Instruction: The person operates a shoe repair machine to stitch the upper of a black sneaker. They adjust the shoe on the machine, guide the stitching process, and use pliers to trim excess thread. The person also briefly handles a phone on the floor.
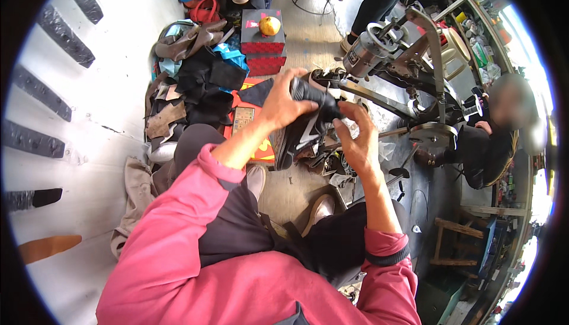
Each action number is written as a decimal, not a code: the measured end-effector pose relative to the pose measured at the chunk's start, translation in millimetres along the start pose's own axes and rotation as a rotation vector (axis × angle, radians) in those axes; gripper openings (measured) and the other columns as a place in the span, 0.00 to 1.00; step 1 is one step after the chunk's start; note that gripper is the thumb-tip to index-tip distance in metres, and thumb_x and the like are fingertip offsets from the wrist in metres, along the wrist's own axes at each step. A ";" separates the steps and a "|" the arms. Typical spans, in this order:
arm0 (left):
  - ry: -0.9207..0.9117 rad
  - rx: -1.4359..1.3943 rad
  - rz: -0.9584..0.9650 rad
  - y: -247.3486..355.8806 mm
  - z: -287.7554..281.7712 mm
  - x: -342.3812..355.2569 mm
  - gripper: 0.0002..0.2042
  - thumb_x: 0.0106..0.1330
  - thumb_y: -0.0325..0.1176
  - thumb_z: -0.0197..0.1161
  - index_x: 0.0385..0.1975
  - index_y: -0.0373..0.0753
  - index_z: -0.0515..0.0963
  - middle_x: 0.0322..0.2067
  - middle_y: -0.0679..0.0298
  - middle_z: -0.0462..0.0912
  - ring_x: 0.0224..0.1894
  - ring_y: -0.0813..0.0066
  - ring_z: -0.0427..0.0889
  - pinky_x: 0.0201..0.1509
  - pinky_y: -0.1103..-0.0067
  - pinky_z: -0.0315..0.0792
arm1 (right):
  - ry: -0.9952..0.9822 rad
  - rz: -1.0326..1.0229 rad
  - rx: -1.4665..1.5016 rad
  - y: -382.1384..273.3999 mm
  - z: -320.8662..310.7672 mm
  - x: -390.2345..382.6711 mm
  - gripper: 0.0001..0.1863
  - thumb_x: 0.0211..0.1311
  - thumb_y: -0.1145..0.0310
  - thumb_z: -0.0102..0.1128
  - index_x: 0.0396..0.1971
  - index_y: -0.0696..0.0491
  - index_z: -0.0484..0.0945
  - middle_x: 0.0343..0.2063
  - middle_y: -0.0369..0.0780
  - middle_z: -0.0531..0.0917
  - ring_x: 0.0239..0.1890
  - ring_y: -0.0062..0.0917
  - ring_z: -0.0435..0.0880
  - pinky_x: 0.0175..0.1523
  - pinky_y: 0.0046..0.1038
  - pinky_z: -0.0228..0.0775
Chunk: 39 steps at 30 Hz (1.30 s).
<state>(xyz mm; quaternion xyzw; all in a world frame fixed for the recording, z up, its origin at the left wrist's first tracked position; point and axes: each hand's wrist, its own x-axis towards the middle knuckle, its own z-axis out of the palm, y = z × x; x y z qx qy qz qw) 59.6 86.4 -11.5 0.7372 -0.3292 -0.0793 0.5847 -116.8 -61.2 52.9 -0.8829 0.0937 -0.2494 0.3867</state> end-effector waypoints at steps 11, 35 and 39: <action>0.037 0.007 0.191 60.7 8.7 -93.8 0.34 0.47 0.27 0.78 0.57 0.39 0.71 0.52 0.55 0.71 0.59 0.55 0.73 0.65 0.65 0.69 | -0.186 0.714 0.623 17.8 -6.8 -34.8 0.23 0.73 0.51 0.64 0.47 0.58 0.84 0.36 0.36 0.86 0.34 0.20 0.83 0.45 0.25 0.76; -0.576 -1.167 -0.946 24.8 23.6 -135.3 0.44 0.70 0.75 0.47 0.74 0.45 0.66 0.64 0.55 0.79 0.62 0.48 0.81 0.55 0.30 0.73 | -0.314 0.396 0.494 -3.2 -21.0 -99.9 0.11 0.69 0.68 0.69 0.44 0.60 0.84 0.33 0.32 0.86 0.38 0.14 0.80 0.49 0.24 0.74; -0.484 -1.372 -0.766 10.1 33.3 -135.0 0.33 0.79 0.61 0.48 0.67 0.37 0.73 0.59 0.53 0.83 0.55 0.55 0.87 0.58 0.51 0.82 | -0.344 -0.127 0.110 -12.8 -12.1 -106.0 0.18 0.52 0.69 0.80 0.39 0.63 0.83 0.43 0.53 0.85 0.58 0.53 0.80 0.61 0.45 0.73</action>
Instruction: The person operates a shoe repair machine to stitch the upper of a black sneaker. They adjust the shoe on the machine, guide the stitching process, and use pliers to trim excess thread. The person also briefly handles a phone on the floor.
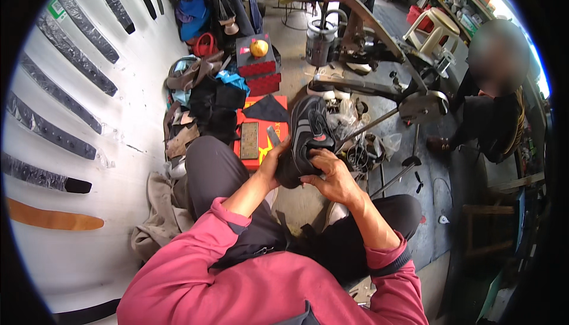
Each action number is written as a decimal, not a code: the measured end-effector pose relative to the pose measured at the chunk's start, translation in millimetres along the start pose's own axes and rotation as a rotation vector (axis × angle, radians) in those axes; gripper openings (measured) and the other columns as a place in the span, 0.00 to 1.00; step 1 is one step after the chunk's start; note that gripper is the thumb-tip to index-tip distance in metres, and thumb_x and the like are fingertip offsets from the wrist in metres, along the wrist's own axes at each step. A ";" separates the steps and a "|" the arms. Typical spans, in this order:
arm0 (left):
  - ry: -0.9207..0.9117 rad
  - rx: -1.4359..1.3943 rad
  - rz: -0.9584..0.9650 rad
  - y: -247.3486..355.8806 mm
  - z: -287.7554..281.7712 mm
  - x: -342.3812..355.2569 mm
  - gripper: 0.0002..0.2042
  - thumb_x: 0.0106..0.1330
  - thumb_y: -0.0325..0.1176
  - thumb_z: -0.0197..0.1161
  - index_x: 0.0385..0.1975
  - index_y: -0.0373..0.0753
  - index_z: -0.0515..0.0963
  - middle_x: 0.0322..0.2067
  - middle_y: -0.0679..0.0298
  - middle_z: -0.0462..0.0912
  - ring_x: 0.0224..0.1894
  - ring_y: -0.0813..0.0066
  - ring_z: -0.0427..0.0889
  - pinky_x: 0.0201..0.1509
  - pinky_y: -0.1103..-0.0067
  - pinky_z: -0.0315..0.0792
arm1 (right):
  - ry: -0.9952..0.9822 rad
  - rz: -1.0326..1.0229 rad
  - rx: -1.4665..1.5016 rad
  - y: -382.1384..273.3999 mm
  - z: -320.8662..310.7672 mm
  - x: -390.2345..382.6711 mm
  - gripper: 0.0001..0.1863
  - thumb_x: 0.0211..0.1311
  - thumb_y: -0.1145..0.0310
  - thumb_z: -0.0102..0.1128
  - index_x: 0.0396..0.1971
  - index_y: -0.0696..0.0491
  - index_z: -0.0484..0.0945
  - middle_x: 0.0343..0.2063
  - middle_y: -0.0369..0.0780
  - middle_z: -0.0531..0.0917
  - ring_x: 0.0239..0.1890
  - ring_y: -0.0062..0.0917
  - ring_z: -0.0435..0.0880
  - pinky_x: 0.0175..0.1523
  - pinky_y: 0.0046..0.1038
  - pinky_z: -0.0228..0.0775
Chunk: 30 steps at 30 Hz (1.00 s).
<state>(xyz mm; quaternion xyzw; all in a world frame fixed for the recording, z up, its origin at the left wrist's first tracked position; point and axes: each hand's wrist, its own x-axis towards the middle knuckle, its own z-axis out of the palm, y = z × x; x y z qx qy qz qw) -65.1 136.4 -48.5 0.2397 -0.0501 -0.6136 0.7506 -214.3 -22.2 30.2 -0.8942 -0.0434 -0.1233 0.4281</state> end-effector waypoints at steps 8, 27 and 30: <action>0.126 -0.002 0.283 3.7 -5.6 2.5 0.26 0.80 0.52 0.55 0.62 0.34 0.76 0.56 0.53 0.85 0.55 0.62 0.87 0.63 0.67 0.81 | 0.281 -0.030 -0.193 -26.3 -2.9 -6.3 0.25 0.54 0.73 0.75 0.54 0.58 0.83 0.53 0.46 0.85 0.56 0.45 0.83 0.62 0.40 0.74; 0.301 0.399 0.428 -2.4 -2.6 7.0 0.23 0.78 0.44 0.60 0.65 0.36 0.72 0.55 0.60 0.82 0.56 0.70 0.83 0.62 0.73 0.75 | 0.384 0.576 0.663 -1.7 9.7 9.7 0.14 0.70 0.63 0.70 0.37 0.61 0.86 0.28 0.31 0.84 0.31 0.11 0.77 0.37 0.19 0.70; 0.340 0.445 0.439 -1.8 0.2 5.0 0.25 0.77 0.42 0.62 0.67 0.35 0.71 0.57 0.59 0.81 0.57 0.70 0.81 0.64 0.74 0.74 | 0.389 0.605 0.658 1.9 14.7 12.6 0.13 0.69 0.64 0.71 0.34 0.60 0.85 0.27 0.30 0.83 0.29 0.10 0.75 0.34 0.19 0.67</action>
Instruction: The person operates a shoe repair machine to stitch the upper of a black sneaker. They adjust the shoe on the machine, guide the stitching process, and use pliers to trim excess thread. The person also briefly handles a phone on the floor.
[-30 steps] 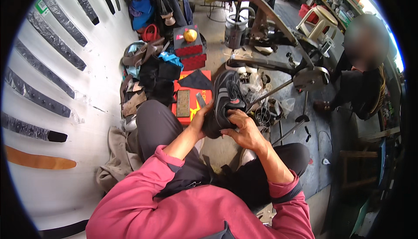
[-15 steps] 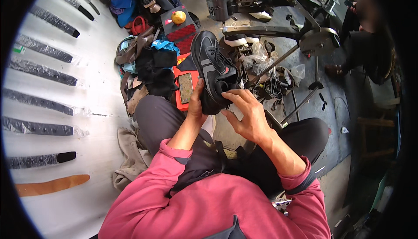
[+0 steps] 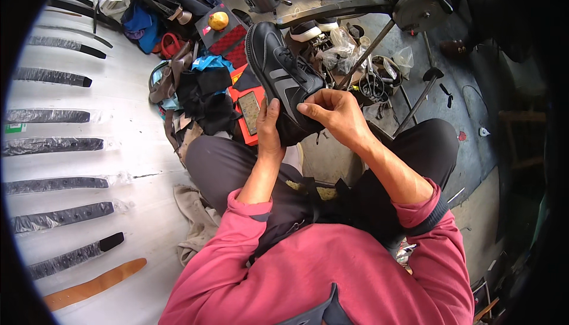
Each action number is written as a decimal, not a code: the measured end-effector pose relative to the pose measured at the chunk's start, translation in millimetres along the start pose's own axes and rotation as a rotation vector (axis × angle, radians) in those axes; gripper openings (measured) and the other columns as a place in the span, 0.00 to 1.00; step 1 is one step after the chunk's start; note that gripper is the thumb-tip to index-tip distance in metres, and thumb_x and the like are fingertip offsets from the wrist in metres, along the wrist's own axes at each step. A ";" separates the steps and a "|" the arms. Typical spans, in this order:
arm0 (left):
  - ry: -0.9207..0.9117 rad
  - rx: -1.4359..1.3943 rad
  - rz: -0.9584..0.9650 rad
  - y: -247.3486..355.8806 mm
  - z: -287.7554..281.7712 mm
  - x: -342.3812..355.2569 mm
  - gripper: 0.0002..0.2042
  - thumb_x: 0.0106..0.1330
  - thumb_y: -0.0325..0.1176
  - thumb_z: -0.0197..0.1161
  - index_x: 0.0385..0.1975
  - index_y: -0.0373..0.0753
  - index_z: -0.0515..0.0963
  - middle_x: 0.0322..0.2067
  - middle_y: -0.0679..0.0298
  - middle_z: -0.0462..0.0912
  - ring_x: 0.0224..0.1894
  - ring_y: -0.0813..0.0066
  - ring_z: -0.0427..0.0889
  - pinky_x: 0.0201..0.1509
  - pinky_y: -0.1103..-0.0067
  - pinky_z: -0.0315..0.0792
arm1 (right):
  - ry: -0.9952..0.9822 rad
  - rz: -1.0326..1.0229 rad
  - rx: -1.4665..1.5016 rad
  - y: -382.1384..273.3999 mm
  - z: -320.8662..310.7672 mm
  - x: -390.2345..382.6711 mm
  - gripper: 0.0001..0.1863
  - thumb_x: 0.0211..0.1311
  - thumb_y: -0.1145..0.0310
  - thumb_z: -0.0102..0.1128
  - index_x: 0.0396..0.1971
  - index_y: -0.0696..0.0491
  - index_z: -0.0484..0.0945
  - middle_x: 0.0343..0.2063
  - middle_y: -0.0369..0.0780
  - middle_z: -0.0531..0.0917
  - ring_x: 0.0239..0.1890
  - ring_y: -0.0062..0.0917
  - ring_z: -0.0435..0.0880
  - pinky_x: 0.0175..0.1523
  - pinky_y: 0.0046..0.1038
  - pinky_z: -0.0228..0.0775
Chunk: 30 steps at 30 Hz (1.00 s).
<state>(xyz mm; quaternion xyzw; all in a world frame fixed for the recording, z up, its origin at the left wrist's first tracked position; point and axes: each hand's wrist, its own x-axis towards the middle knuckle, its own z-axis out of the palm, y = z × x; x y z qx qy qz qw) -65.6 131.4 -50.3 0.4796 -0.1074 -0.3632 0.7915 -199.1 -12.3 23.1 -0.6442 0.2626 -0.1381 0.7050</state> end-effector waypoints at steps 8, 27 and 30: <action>0.062 0.048 0.048 -2.3 -2.5 1.6 0.32 0.75 0.41 0.66 0.71 0.28 0.66 0.61 0.58 0.79 0.60 0.71 0.80 0.66 0.76 0.72 | 0.119 0.058 0.288 11.9 -3.6 12.0 0.09 0.69 0.68 0.68 0.31 0.57 0.82 0.23 0.29 0.80 0.24 0.09 0.71 0.29 0.17 0.60; 0.225 0.368 0.341 5.5 7.8 -2.9 0.34 0.72 0.38 0.70 0.72 0.27 0.66 0.66 0.56 0.76 0.66 0.69 0.73 0.72 0.75 0.64 | 0.097 -0.081 -0.225 11.1 6.1 3.9 0.11 0.62 0.70 0.68 0.37 0.63 0.88 0.26 0.45 0.89 0.26 0.22 0.85 0.35 0.28 0.77; 0.176 0.461 0.371 8.4 9.5 -2.8 0.31 0.74 0.39 0.66 0.71 0.28 0.69 0.65 0.58 0.77 0.62 0.72 0.76 0.69 0.77 0.66 | 0.104 -0.077 -0.248 12.1 5.0 3.6 0.11 0.60 0.70 0.67 0.36 0.63 0.88 0.26 0.46 0.89 0.26 0.26 0.87 0.36 0.29 0.78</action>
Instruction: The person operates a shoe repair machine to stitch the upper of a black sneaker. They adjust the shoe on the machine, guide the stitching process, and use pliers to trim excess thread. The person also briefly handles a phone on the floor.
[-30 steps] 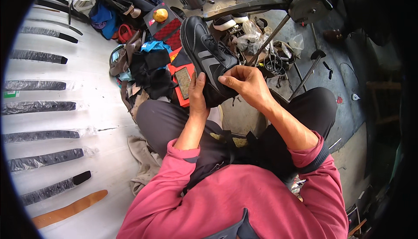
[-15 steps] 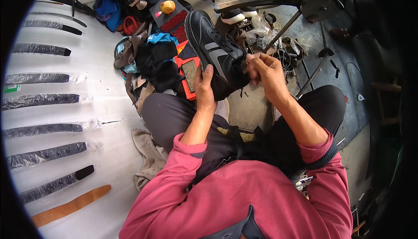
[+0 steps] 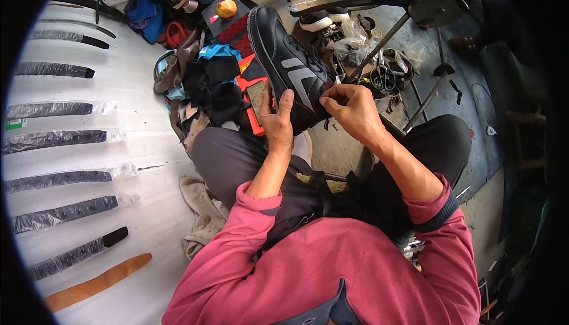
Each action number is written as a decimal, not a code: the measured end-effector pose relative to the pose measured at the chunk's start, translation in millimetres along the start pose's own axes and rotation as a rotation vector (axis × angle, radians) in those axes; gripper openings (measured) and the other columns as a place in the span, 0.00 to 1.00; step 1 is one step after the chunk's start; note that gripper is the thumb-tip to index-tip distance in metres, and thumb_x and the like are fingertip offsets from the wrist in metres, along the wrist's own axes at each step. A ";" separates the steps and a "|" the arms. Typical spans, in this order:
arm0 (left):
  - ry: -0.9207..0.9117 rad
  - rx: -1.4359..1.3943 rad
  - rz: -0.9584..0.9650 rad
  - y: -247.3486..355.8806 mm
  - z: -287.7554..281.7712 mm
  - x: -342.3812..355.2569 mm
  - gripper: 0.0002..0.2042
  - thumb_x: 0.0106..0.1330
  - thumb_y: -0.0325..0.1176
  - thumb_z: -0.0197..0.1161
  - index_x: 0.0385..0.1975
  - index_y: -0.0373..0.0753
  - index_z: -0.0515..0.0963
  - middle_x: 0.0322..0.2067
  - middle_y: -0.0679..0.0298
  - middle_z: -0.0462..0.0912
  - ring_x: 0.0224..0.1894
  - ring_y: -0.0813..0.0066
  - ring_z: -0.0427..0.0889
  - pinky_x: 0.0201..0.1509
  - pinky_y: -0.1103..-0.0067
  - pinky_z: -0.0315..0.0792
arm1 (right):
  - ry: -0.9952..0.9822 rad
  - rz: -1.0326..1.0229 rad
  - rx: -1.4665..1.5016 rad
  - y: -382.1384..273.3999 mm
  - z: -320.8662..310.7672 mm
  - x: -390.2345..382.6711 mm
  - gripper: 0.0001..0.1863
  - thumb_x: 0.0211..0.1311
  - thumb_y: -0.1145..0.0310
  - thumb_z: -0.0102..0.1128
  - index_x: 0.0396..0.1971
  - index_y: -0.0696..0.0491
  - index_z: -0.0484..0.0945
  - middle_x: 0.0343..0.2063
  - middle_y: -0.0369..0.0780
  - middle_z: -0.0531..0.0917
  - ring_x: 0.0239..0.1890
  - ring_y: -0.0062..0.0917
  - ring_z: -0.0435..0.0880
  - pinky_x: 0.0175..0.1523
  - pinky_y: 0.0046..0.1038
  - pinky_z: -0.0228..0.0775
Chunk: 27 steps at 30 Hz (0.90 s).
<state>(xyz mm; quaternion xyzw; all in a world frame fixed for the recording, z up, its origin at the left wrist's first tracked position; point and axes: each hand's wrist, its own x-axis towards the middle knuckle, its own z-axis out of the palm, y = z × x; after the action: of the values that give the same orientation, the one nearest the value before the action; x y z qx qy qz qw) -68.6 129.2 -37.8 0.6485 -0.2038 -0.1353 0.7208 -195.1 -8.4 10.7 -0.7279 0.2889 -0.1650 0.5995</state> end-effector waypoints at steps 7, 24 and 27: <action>-0.018 0.007 -0.015 7.0 2.4 -1.1 0.33 0.72 0.39 0.70 0.70 0.26 0.68 0.65 0.55 0.77 0.65 0.70 0.74 0.71 0.75 0.65 | 0.029 0.008 0.001 5.9 2.1 1.0 0.10 0.56 0.70 0.65 0.30 0.63 0.85 0.24 0.45 0.87 0.25 0.26 0.85 0.36 0.30 0.77; 0.058 -0.247 -0.158 -12.7 -5.9 3.5 0.31 0.72 0.37 0.70 0.70 0.28 0.70 0.64 0.60 0.77 0.64 0.73 0.74 0.72 0.76 0.64 | -0.043 0.244 0.721 11.3 -27.1 18.5 0.13 0.69 0.59 0.65 0.31 0.55 0.82 0.22 0.31 0.79 0.22 0.14 0.73 0.29 0.18 0.63; 0.066 -0.216 -0.154 -4.3 -4.6 1.6 0.30 0.73 0.36 0.70 0.70 0.29 0.70 0.64 0.60 0.77 0.63 0.74 0.75 0.71 0.76 0.65 | -0.081 0.269 0.613 10.5 -16.5 17.1 0.15 0.67 0.57 0.70 0.38 0.55 0.85 0.25 0.30 0.81 0.24 0.12 0.77 0.30 0.18 0.68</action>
<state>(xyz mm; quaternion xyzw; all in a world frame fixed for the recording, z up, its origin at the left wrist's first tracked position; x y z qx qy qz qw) -64.7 132.0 -42.2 0.5850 -0.1136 -0.1900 0.7803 -193.8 -33.0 2.5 -0.4751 0.2954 -0.1346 0.8178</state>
